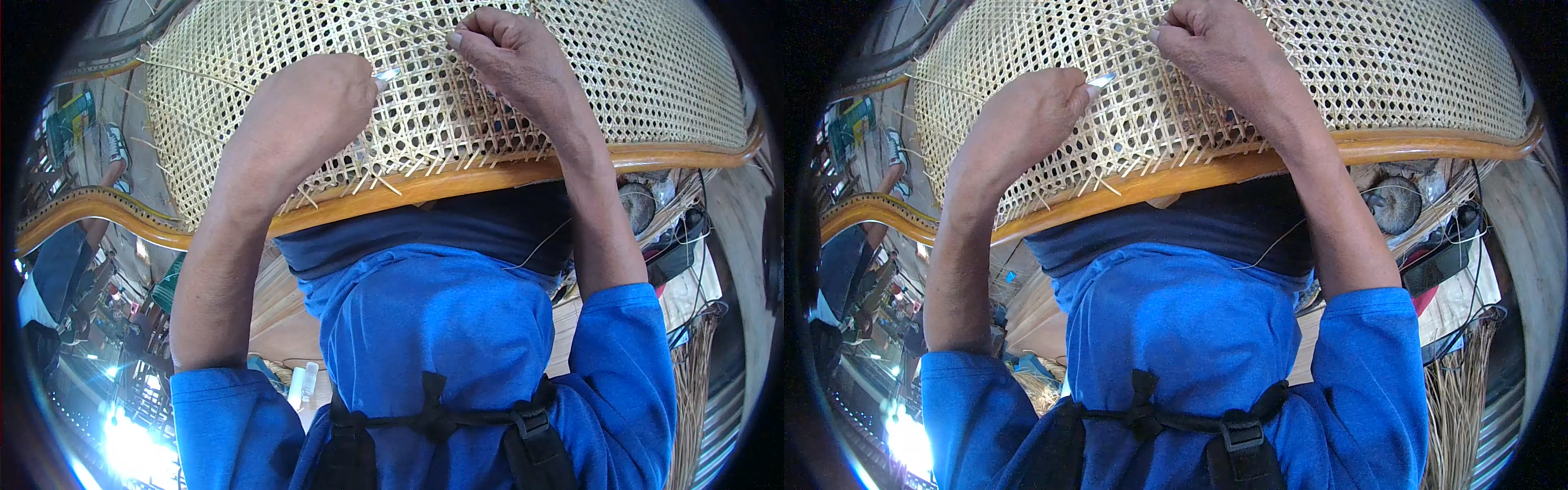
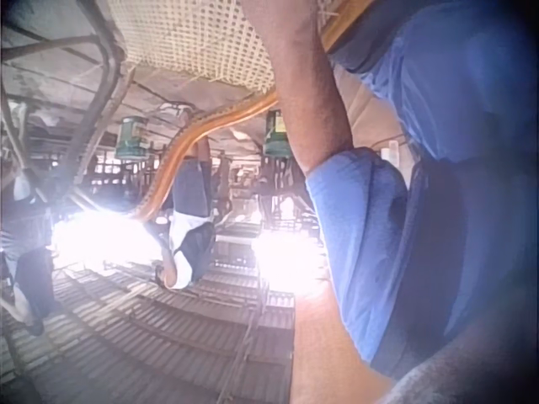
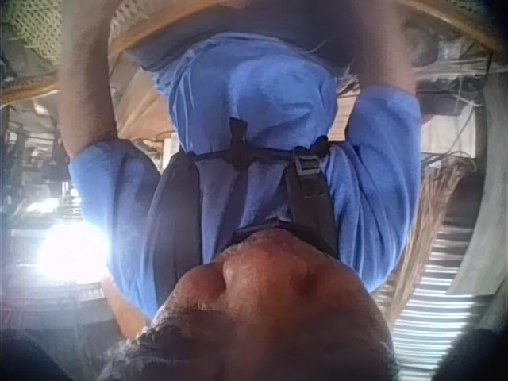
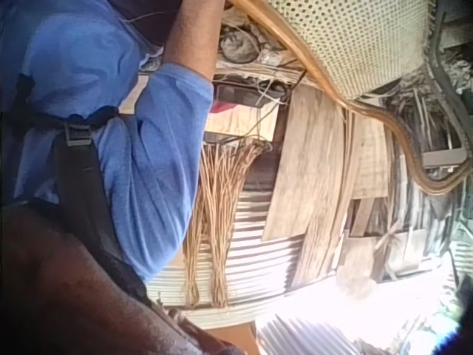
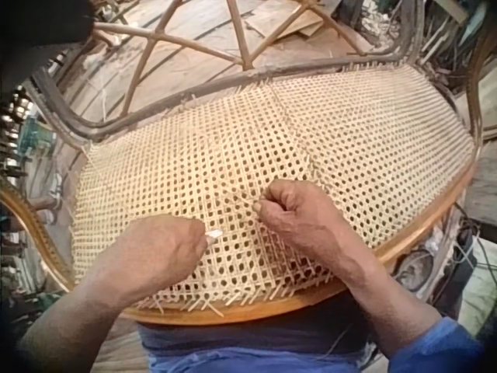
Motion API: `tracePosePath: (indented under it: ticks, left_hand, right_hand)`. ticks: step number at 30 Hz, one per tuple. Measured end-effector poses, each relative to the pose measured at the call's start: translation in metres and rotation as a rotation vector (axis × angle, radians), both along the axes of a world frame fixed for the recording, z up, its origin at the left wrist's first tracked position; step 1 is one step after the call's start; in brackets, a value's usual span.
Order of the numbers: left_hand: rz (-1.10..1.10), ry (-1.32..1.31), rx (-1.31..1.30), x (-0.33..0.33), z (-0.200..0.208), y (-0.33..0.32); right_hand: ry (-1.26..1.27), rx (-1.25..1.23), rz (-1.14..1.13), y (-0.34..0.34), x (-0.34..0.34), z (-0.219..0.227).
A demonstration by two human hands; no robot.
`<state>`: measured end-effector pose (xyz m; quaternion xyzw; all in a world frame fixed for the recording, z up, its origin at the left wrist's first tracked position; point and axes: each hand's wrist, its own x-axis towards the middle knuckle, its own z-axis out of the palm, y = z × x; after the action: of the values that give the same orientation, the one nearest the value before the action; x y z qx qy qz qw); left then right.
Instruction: Weaving rattan strips into a chair frame to create or repair a seat surface.
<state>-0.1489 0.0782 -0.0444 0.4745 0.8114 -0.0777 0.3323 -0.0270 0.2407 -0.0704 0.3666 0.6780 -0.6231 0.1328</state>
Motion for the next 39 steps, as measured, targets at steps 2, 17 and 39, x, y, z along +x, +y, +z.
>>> tracePosePath:
  ticks: [2, 17, 39]
  left_hand:
    - [0.042, -0.072, 0.035, -0.001, -0.005, -0.003]
    - [0.032, -0.071, 0.076, -0.005, -0.010, -0.005]
    - [-0.059, -0.109, -0.004, -0.012, -0.008, 0.012]
  right_hand:
    - [-0.008, 0.023, 0.020, 0.001, -0.001, 0.002]
    - [0.038, 0.101, 0.013, -0.004, -0.001, -0.007]
    - [0.202, 0.385, 0.256, -0.003, 0.012, -0.030]
